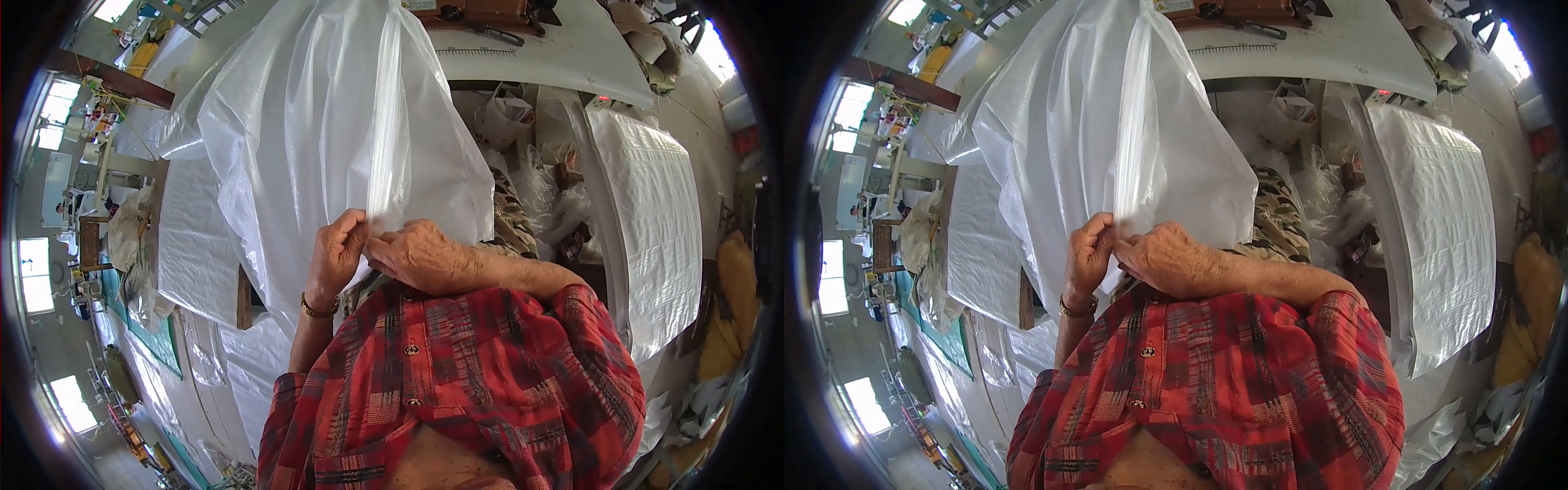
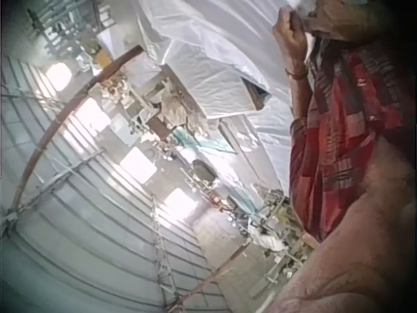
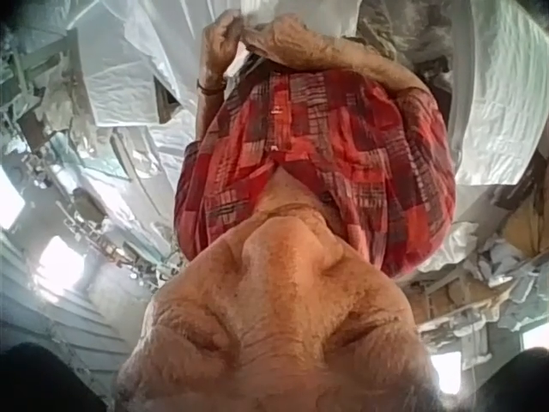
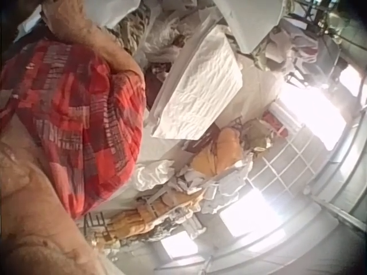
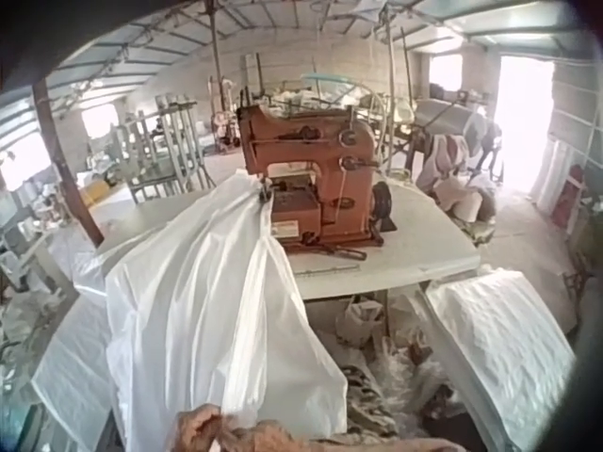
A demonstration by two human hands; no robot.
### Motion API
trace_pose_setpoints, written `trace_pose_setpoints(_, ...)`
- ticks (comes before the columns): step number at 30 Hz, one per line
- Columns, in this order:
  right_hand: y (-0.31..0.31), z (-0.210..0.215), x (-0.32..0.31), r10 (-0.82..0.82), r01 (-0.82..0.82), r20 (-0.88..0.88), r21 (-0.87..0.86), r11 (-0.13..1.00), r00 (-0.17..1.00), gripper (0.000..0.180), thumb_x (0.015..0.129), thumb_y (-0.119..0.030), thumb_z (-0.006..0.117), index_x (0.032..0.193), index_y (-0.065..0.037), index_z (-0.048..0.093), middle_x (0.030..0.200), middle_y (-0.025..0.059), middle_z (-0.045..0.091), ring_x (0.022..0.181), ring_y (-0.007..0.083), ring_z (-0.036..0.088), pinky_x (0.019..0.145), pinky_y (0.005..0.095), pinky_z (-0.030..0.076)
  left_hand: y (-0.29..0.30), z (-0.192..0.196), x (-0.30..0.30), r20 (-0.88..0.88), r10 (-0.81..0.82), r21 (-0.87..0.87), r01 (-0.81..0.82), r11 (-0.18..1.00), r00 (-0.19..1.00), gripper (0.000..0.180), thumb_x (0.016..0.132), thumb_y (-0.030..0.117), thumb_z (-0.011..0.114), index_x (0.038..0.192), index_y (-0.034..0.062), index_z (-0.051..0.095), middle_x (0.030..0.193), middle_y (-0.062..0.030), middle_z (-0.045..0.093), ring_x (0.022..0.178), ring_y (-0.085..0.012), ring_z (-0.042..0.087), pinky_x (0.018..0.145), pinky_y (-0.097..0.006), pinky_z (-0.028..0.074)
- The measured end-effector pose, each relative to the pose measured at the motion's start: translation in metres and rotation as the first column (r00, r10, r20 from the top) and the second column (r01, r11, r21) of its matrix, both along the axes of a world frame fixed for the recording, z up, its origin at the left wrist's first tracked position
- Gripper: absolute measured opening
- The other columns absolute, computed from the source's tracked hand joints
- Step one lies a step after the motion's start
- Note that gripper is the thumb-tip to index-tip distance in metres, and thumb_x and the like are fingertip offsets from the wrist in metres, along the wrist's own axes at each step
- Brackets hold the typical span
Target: Sewing and folding large white woven plastic bags using an industrial sewing machine.
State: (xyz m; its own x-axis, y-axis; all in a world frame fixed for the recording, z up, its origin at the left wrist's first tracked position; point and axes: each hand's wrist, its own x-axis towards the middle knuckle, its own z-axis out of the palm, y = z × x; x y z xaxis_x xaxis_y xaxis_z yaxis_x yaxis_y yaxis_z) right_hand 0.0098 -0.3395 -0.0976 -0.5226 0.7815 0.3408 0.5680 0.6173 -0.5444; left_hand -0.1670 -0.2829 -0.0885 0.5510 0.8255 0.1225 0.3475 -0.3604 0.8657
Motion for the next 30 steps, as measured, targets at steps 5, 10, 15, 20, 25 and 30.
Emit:
trace_pose_setpoints(5,-0.001,-0.005,-0.005,0.006,-0.011,0.142,0.036,0.999,0.990,0.019,0.085,-0.018,0.061,0.092,-0.002,0.054,0.077,0.0095,0.061,0.064,0.0271,0.064,0.060,0.0401,0.050,-0.001,0.003,0.005,0.008,0.095,-0.096,-0.094,0.991,0.995,0.014,0.097,0.012,0.054,0.092,-0.0015,0.056,0.064,-0.0024,0.048,0.062,-0.0082,0.042,0.056,-0.025,0.039)
trace_pose_setpoints(10,0.005,0.004,0.008,0.122,-0.136,0.180,0.070,0.988,0.976,0.016,0.084,-0.017,0.063,0.091,-0.005,0.056,0.080,0.0083,0.059,0.073,0.0254,0.063,0.067,0.0401,0.050,0.010,-0.013,0.005,0.116,0.093,-0.199,-0.069,0.978,0.989,0.018,0.095,0.014,0.060,0.087,-0.0010,0.056,0.064,0.0031,0.042,0.062,-0.0055,0.037,0.056,-0.022,0.035)
trace_pose_setpoints(15,0.025,-0.019,0.069,-0.557,0.626,-0.288,0.299,0.720,0.779,0.026,0.081,-0.016,0.066,0.104,-0.006,0.057,0.100,0.0116,0.059,0.093,0.0319,0.057,0.078,0.0414,0.045,0.002,-0.012,0.009,0.245,0.193,-0.171,-0.154,0.973,0.950,0.020,0.093,0.013,0.063,0.080,-0.0015,0.056,0.067,0.0063,0.044,0.064,-0.0032,0.037,0.056,-0.019,0.030)
trace_pose_setpoints(20,0.033,-0.066,0.115,-0.845,0.845,-0.124,0.216,0.489,0.520,0.028,0.084,-0.019,0.063,0.108,-0.006,0.056,0.106,0.0143,0.059,0.098,0.0349,0.055,0.081,0.0429,0.042,0.001,-0.007,0.006,0.310,0.261,-0.316,-0.160,0.935,0.914,0.018,0.090,0.010,0.067,0.079,-0.0007,0.058,0.069,0.0090,0.045,0.064,-0.0009,0.037,0.056,-0.018,0.030)
trace_pose_setpoints(25,0.024,-0.063,0.109,-0.666,0.679,-0.160,0.039,0.733,0.729,0.016,0.088,-0.017,0.057,0.095,-0.003,0.054,0.086,0.0164,0.060,0.086,0.0372,0.059,0.073,0.0444,0.044,0.000,-0.001,0.004,0.365,0.298,-0.337,-0.173,0.926,0.882,0.013,0.089,0.007,0.068,0.080,0.0022,0.059,0.070,0.0098,0.047,0.063,0.0008,0.039,0.056,-0.016,0.030)
trace_pose_setpoints(30,0.018,-0.053,0.092,-0.629,0.583,-0.310,-0.236,0.777,0.713,0.012,0.090,-0.011,0.058,0.092,-0.001,0.052,0.080,0.0156,0.058,0.072,0.0312,0.058,0.065,0.0384,0.046,0.001,-0.003,0.003,0.368,0.278,-0.338,-0.151,0.929,0.887,0.012,0.088,0.006,0.068,0.081,0.0020,0.059,0.070,0.0096,0.048,0.063,0.0008,0.040,0.056,-0.016,0.031)
